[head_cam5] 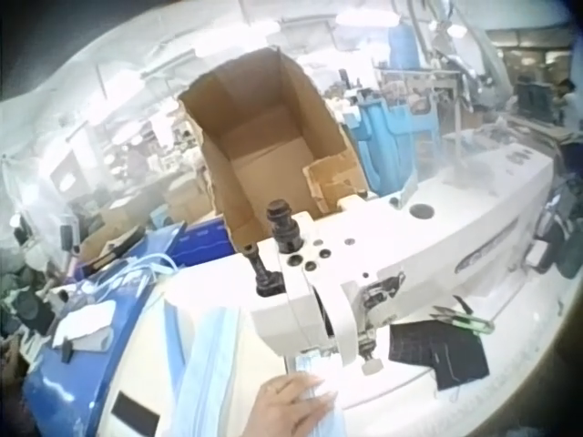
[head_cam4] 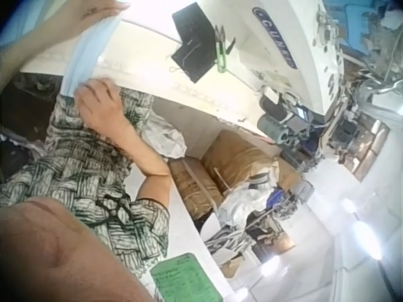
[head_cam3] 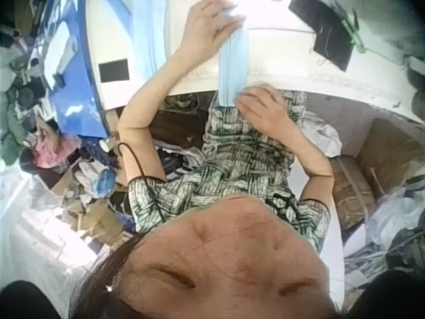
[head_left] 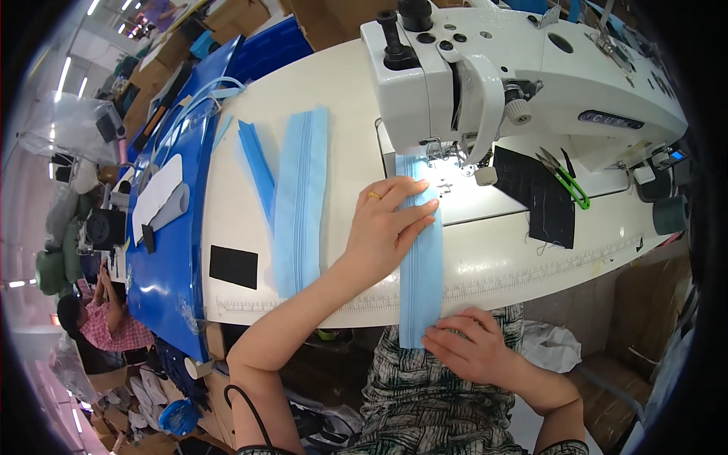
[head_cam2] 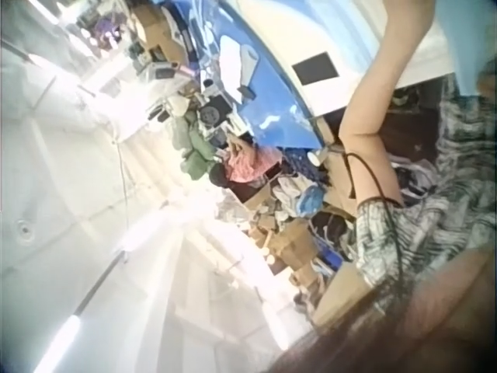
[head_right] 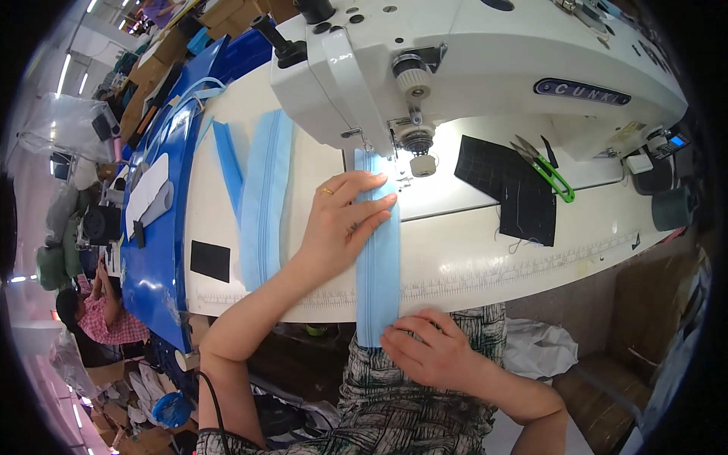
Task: Sewing and assembling blue fabric or leather straps at an industrial sewing machine.
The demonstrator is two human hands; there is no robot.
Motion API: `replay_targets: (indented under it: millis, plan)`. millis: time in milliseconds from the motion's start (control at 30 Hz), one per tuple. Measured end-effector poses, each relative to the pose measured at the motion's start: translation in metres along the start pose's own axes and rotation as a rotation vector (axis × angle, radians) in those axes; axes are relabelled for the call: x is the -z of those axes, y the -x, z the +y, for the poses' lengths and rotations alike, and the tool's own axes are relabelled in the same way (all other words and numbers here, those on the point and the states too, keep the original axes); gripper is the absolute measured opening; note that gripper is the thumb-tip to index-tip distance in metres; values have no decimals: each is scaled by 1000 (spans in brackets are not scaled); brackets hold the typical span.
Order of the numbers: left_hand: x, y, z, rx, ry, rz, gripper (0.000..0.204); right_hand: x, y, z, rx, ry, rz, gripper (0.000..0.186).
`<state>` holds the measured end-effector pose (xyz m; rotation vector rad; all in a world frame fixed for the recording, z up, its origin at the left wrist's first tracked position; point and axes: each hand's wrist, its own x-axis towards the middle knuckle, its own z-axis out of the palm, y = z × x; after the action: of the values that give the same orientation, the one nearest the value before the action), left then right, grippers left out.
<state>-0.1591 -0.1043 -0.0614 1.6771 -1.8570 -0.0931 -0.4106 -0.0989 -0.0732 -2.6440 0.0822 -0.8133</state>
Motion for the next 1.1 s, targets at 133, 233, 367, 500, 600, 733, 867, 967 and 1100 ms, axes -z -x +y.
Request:
replay_targets:
  millis: [133,233,367,500,600,733,867,967,1100]
  plan:
    - [0,-5,-1,-8,-34,21,22,-1,-3,4,-18,-1,14,17]
    - [-1,-8,-1,-2,-44,19,21,3,-5,7,-30,21,17,19]
    - [-2,-9,-4,22,-41,32,20,6,-10,6,-65,26,14,25]
    - [-5,-12,-4,22,-38,33,20,7,-11,11,-97,-11,7,20]
    - [-7,-11,-6,34,-34,50,20,8,-13,13,-117,-9,22,20]
    - [-6,-5,-8,-2,-5,55,19,9,-16,14,-125,-4,24,20]
    - [-3,-7,-6,6,49,29,20,7,-17,15,-145,-17,33,20]
    - [-3,-10,-6,6,82,74,16,12,-20,17,-147,-9,9,19]
    - [-6,-8,-10,-22,63,82,20,12,-22,20,-118,36,2,17]
